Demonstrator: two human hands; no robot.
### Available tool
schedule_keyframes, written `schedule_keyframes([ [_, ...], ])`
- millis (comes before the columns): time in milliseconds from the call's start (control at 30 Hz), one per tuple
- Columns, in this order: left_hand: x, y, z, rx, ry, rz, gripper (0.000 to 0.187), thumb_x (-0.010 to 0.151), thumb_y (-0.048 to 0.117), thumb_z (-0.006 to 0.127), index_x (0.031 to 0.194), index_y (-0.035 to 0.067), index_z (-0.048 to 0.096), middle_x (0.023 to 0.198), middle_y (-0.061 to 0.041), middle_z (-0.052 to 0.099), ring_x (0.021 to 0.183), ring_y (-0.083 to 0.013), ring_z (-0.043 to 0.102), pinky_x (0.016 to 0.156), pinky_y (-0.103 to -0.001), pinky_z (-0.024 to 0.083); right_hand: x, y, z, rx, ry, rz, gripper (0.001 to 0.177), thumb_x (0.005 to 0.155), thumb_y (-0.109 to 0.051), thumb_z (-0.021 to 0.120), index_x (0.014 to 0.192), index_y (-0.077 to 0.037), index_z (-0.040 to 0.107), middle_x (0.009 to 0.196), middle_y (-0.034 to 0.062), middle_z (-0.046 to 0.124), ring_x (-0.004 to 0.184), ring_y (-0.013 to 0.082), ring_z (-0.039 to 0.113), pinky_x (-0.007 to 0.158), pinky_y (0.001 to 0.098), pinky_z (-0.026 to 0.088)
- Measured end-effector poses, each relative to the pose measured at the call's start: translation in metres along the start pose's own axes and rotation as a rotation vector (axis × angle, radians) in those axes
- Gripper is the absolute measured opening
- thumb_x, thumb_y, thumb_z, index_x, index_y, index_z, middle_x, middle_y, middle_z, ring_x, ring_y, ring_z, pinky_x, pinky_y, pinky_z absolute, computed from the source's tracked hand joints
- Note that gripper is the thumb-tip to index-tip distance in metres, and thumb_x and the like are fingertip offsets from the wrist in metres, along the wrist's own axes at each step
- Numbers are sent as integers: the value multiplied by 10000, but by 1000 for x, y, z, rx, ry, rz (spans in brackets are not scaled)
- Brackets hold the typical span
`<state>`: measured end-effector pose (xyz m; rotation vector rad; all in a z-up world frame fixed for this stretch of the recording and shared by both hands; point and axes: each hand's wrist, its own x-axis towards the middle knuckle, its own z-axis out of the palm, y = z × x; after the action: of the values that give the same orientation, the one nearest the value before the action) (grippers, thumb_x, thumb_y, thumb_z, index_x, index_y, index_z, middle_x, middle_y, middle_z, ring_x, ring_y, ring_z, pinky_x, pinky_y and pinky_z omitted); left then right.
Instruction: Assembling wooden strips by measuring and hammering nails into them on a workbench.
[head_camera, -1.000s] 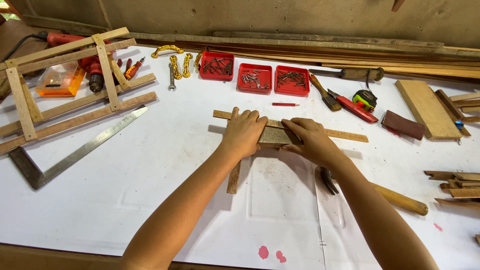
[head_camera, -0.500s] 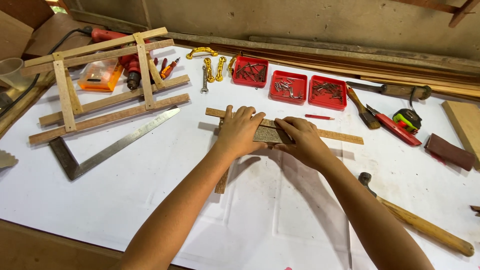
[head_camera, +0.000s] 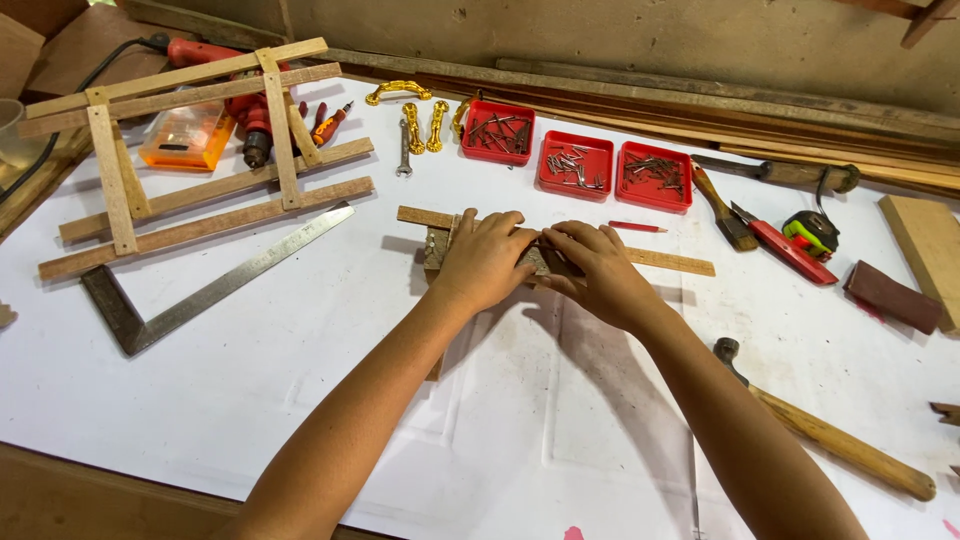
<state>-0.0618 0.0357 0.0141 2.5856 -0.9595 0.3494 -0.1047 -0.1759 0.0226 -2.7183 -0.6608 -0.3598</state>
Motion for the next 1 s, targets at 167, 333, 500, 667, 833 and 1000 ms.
schedule_keyframes([
  [167,4,31,3,-14,34,87,451,829,299,787,1236,132,689,1317,-75,604,1288,-247,540,1127,-622,303,-31,2,-35,90,87,27,592,863,-320,784,1386,-100,616,1336,151,609,1200,348,586,991,465,514],
  [333,11,85,19,-162,19,182,375,863,302,776,1197,141,717,1266,-48,629,1273,-228,557,1139,-599,338,-88,21,-76,39,34,232,293,902,-285,737,1130,-104,707,1110,100,684,922,268,696,850,408,575],
  [500,17,148,53,-255,-118,278,389,860,367,773,1180,150,730,1192,-25,689,1191,-235,622,1052,-474,434,-158,54,-108,-17,-284,529,238,804,-239,697,983,-82,694,954,100,726,884,270,701,799,387,567],
  [667,19,211,56,-274,-279,303,484,816,429,789,1196,139,711,1146,-54,682,1078,-252,658,945,-415,476,-188,31,-132,-15,-486,782,358,823,-318,784,1083,-110,653,999,78,715,920,266,698,805,394,558],
  [833,33,237,75,-263,-328,317,540,784,480,813,1157,103,707,1166,-99,627,1039,-261,663,859,-389,537,-211,58,-122,21,-440,713,351,792,-245,784,1105,-141,666,991,38,751,932,234,724,812,375,576],
  [1000,61,247,86,-364,-330,202,348,848,334,797,1038,48,739,1241,-110,569,1088,-284,648,890,-429,559,-208,94,-115,-73,-202,519,327,812,-276,782,1089,-135,681,966,40,728,972,243,681,816,408,557],
])
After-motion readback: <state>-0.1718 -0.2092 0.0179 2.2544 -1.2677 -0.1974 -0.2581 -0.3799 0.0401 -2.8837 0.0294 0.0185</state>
